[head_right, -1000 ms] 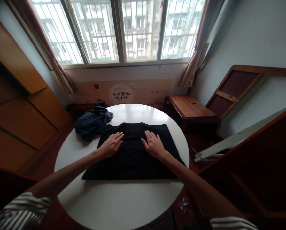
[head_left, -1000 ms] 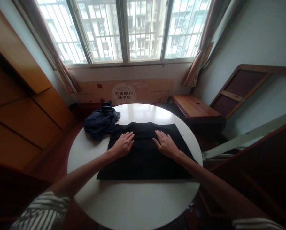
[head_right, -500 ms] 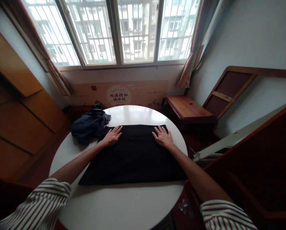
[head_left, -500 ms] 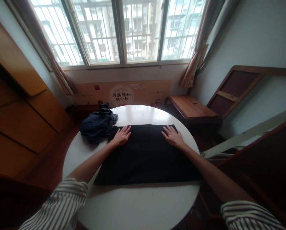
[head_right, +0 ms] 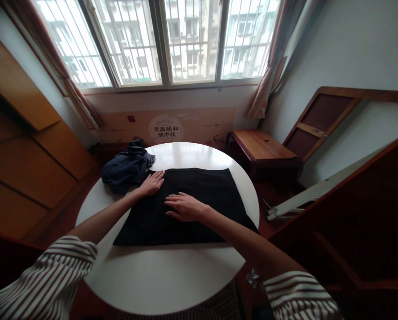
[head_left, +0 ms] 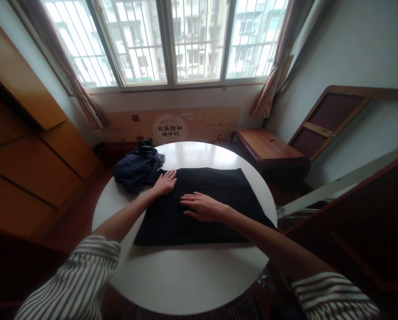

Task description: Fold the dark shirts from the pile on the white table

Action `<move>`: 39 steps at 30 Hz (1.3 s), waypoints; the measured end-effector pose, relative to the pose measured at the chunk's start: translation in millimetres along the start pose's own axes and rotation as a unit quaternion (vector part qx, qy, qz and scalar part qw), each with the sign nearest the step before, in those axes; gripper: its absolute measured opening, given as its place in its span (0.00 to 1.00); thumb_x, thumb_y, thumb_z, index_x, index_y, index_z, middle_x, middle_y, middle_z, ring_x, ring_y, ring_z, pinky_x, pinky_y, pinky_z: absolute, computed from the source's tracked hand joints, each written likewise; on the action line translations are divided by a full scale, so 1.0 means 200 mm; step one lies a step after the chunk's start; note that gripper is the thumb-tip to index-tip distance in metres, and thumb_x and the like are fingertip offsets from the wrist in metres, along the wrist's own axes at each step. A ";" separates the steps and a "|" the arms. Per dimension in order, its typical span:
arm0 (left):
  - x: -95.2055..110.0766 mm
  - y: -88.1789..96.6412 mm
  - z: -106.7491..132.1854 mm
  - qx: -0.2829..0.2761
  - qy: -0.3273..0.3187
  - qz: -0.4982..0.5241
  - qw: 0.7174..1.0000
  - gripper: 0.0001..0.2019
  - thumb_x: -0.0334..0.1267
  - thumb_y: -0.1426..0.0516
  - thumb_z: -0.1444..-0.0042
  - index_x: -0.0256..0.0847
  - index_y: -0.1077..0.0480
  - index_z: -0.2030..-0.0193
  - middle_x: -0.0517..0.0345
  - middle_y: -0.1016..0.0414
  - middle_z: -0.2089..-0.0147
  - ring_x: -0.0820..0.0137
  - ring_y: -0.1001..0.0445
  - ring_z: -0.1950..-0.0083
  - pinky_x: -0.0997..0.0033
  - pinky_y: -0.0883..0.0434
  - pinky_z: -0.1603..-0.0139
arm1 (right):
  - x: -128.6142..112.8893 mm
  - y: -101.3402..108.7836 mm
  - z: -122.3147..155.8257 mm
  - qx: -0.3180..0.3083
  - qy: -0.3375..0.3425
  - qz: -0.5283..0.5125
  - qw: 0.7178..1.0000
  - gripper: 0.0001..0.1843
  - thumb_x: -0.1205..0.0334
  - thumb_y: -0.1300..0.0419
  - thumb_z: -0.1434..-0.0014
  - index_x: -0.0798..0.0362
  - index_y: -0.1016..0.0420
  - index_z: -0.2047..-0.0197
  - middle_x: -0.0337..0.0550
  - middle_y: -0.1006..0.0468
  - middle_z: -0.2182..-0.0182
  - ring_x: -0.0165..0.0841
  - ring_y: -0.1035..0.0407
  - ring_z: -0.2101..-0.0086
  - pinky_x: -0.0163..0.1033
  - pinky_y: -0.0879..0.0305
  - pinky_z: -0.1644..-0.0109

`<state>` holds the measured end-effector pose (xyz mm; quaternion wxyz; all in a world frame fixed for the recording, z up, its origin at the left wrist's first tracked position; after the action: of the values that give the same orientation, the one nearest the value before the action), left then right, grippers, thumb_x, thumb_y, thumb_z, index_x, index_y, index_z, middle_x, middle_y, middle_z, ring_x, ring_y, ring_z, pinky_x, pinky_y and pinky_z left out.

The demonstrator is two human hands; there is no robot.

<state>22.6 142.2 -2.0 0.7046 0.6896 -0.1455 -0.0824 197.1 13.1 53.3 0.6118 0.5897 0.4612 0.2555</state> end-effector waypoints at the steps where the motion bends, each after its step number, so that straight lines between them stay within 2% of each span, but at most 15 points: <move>1: 0.00 0.00 0.00 -0.002 -0.001 -0.002 1.000 0.28 0.43 0.62 0.30 0.39 0.53 0.26 0.49 0.56 0.24 0.58 0.56 0.24 0.45 0.53 0.29 | -0.07 -0.03 -0.05 -0.007 0.023 -0.012 1.000 0.29 0.47 0.52 0.30 0.53 0.38 0.33 0.49 0.38 0.34 0.39 0.45 0.35 0.50 0.53 0.31; 4: 0.00 0.02 0.00 -0.002 -0.007 -0.009 1.000 0.28 0.44 0.62 0.30 0.38 0.53 0.26 0.49 0.56 0.24 0.58 0.56 0.25 0.45 0.53 0.29 | -0.19 -0.11 -0.09 -0.024 0.038 -0.024 0.999 0.32 0.43 0.52 0.31 0.49 0.43 0.30 0.49 0.44 0.31 0.44 0.54 0.32 0.59 0.62 0.30; 7: -0.03 0.02 -0.02 -0.005 -0.026 -0.009 1.000 0.29 0.47 0.61 0.31 0.38 0.53 0.26 0.48 0.55 0.24 0.57 0.57 0.25 0.46 0.53 0.29 | -0.29 -0.17 0.04 -0.036 0.071 -0.039 0.996 0.34 0.41 0.50 0.33 0.44 0.46 0.29 0.47 0.52 0.29 0.47 0.62 0.30 0.63 0.71 0.30; 10: -0.05 0.02 -0.03 -0.014 -0.043 0.000 0.999 0.31 0.50 0.61 0.31 0.39 0.54 0.26 0.49 0.56 0.24 0.56 0.58 0.24 0.46 0.55 0.28 | -0.41 -0.17 0.24 -0.060 0.124 -0.086 0.987 0.34 0.43 0.49 0.33 0.44 0.48 0.28 0.46 0.53 0.28 0.44 0.62 0.30 0.59 0.70 0.29; 13: -0.07 0.01 -0.04 -0.021 -0.039 0.009 0.999 0.31 0.51 0.63 0.31 0.40 0.55 0.26 0.52 0.57 0.24 0.57 0.59 0.24 0.47 0.56 0.28 | -0.49 -0.12 0.34 -0.069 0.153 -0.139 0.976 0.33 0.47 0.48 0.32 0.48 0.47 0.28 0.48 0.46 0.30 0.41 0.55 0.31 0.55 0.64 0.28; 15: -0.07 0.01 -0.04 -0.024 -0.031 0.013 0.999 0.30 0.50 0.64 0.31 0.41 0.55 0.26 0.54 0.57 0.24 0.59 0.59 0.24 0.47 0.57 0.28 | -0.47 -0.06 0.30 -0.050 0.155 -0.166 0.972 0.30 0.51 0.49 0.30 0.52 0.44 0.30 0.49 0.37 0.34 0.37 0.45 0.35 0.49 0.53 0.30; 18: -0.06 0.02 -0.04 -0.023 -0.025 0.021 0.999 0.29 0.46 0.64 0.31 0.41 0.54 0.26 0.55 0.58 0.24 0.60 0.59 0.24 0.47 0.56 0.28 | -0.35 0.03 0.10 0.012 0.120 -0.133 0.984 0.23 0.56 0.51 0.29 0.55 0.33 0.36 0.49 0.27 0.42 0.34 0.34 0.41 0.41 0.40 0.36; 21: -0.07 0.02 -0.04 -0.021 -0.022 0.034 0.999 0.28 0.43 0.64 0.31 0.43 0.53 0.26 0.57 0.57 0.24 0.62 0.59 0.24 0.49 0.56 0.27 | -0.24 0.05 -0.14 0.038 0.081 -0.066 0.994 0.20 0.54 0.48 0.30 0.53 0.29 0.41 0.48 0.27 0.42 0.39 0.33 0.43 0.49 0.40 0.36; 25: -0.08 0.02 -0.05 -0.010 -0.017 0.049 0.999 0.27 0.42 0.63 0.31 0.46 0.51 0.27 0.59 0.55 0.24 0.63 0.57 0.24 0.49 0.55 0.27 | -0.22 -0.04 -0.33 0.029 0.080 -0.049 0.995 0.26 0.50 0.42 0.34 0.55 0.32 0.38 0.51 0.33 0.37 0.47 0.39 0.39 0.61 0.46 0.35; 27: -0.09 0.02 -0.06 -0.004 -0.019 0.048 0.999 0.27 0.43 0.63 0.31 0.46 0.51 0.27 0.59 0.55 0.24 0.63 0.57 0.24 0.49 0.55 0.27 | -0.27 -0.12 -0.33 0.019 0.087 -0.041 0.995 0.29 0.48 0.44 0.33 0.54 0.35 0.35 0.52 0.38 0.34 0.47 0.46 0.35 0.59 0.53 0.32; 30: -0.08 0.01 -0.05 -0.006 -0.024 0.042 0.999 0.27 0.43 0.63 0.31 0.46 0.51 0.26 0.58 0.55 0.24 0.63 0.57 0.24 0.49 0.55 0.27 | -0.42 -0.23 -0.23 -0.010 0.138 -0.036 0.990 0.34 0.45 0.47 0.33 0.54 0.43 0.30 0.54 0.48 0.30 0.45 0.55 0.31 0.56 0.62 0.29; 32: -0.07 0.02 -0.05 -0.009 -0.025 0.038 0.999 0.27 0.44 0.63 0.31 0.45 0.52 0.26 0.57 0.55 0.24 0.62 0.57 0.24 0.49 0.55 0.27 | -0.52 -0.25 -0.14 -0.027 0.192 -0.050 0.980 0.36 0.44 0.47 0.33 0.54 0.46 0.29 0.53 0.51 0.29 0.43 0.58 0.31 0.55 0.66 0.29; 34: -0.07 0.02 -0.04 -0.010 -0.024 0.034 0.999 0.28 0.45 0.63 0.31 0.44 0.52 0.26 0.56 0.54 0.25 0.61 0.56 0.24 0.49 0.55 0.27 | -0.57 -0.23 -0.07 -0.044 0.243 -0.082 0.966 0.35 0.46 0.48 0.32 0.52 0.47 0.29 0.49 0.48 0.30 0.39 0.57 0.31 0.50 0.65 0.28; 36: -0.06 0.02 -0.04 -0.006 -0.023 0.031 0.999 0.27 0.45 0.62 0.31 0.45 0.52 0.26 0.56 0.54 0.25 0.61 0.56 0.24 0.49 0.55 0.27 | -0.51 -0.16 -0.05 -0.039 0.239 -0.113 0.964 0.30 0.49 0.52 0.30 0.50 0.46 0.29 0.45 0.45 0.31 0.33 0.54 0.31 0.46 0.60 0.28; 39: -0.07 0.01 -0.04 0.006 -0.025 0.025 0.999 0.27 0.45 0.61 0.31 0.47 0.51 0.27 0.57 0.54 0.25 0.61 0.55 0.25 0.49 0.55 0.27 | -0.20 -0.06 -0.09 0.011 0.081 -0.093 0.992 0.27 0.53 0.57 0.27 0.49 0.46 0.29 0.44 0.44 0.31 0.34 0.52 0.32 0.48 0.57 0.29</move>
<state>12.2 154.8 -0.5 0.6983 0.6878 -0.1812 -0.0809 161.3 -15.8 54.3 0.5870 0.5287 0.5648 0.2387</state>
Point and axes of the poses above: each hand's wrist, its own z-axis away from the middle knuckle, its own y-axis out of the back of the hand, x = y × z, the point moved 6 cm from there along -z, towards the middle knuckle
